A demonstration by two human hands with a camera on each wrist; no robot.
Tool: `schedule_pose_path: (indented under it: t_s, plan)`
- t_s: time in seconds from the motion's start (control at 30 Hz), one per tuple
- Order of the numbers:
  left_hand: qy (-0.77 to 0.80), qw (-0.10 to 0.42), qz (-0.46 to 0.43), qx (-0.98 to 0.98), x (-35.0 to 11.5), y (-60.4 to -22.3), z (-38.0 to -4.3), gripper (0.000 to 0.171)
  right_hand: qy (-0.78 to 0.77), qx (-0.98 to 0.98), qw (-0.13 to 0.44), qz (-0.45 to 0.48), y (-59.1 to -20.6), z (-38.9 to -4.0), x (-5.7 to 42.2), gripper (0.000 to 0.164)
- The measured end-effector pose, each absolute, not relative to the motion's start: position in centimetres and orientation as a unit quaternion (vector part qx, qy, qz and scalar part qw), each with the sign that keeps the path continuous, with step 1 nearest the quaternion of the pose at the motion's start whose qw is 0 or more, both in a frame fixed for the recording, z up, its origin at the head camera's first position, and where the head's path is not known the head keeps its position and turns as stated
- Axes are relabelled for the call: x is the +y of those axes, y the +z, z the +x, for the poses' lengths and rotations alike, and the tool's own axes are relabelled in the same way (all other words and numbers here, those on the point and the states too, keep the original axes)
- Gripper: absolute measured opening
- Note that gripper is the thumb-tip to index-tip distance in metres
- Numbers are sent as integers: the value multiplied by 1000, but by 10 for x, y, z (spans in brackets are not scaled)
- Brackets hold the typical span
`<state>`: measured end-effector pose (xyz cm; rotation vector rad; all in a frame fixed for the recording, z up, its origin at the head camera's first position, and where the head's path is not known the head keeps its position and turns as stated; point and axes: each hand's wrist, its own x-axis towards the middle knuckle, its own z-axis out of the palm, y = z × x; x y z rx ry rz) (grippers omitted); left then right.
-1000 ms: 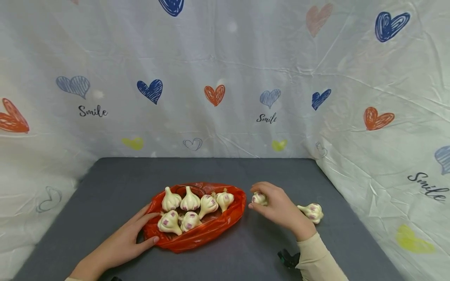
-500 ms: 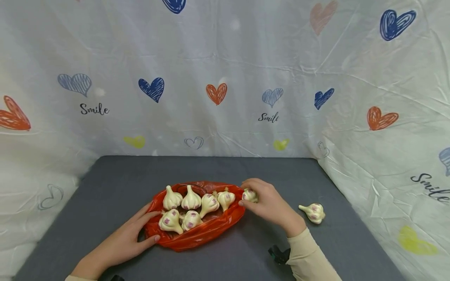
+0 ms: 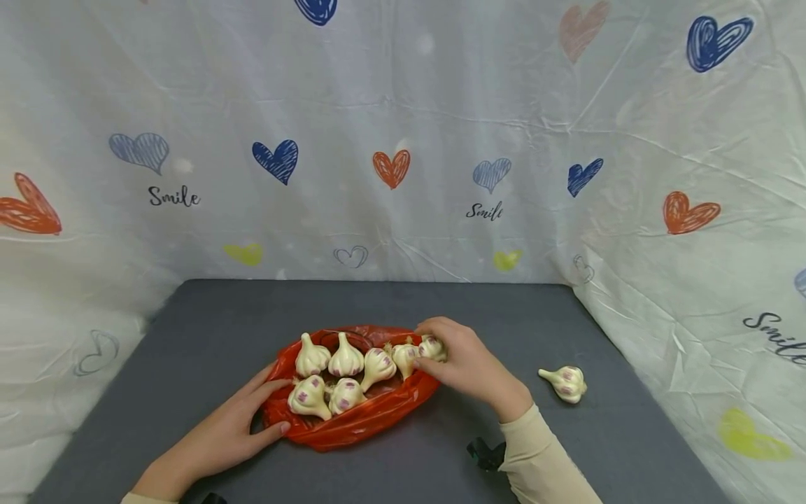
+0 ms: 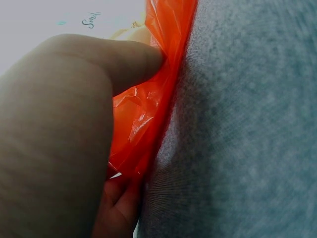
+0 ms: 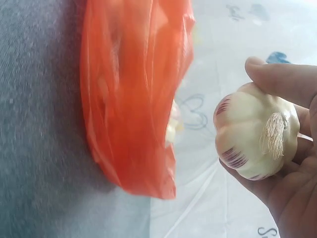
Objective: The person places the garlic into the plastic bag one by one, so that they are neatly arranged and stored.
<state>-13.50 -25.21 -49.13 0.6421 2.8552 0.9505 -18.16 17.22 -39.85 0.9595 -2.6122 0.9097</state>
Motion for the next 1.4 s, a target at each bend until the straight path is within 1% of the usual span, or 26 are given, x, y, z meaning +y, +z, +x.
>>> schedule_pose_path:
  t_s: [0.2,0.53,0.83,1.17,1.4]
  plan:
    - [305,29,211,928,-252,-492,-135,77,308,-888,95,329,-402,-183,160,41]
    - [307,10,222,925,-253,-491,-135,74,322,-874,75,356,-410,-186,140,44]
    - [310,16,217,926,-252,-491,-134,74,332,-874,60,349,-410,-183,126,49]
    - [306,15,211,928,-252,-491,-133,75,336,-879,30,339,-411,-179,119,57]
    - [304,13,211,929,-254,-493,-133,75,334,-875,26,349,-416,-178,114,55]
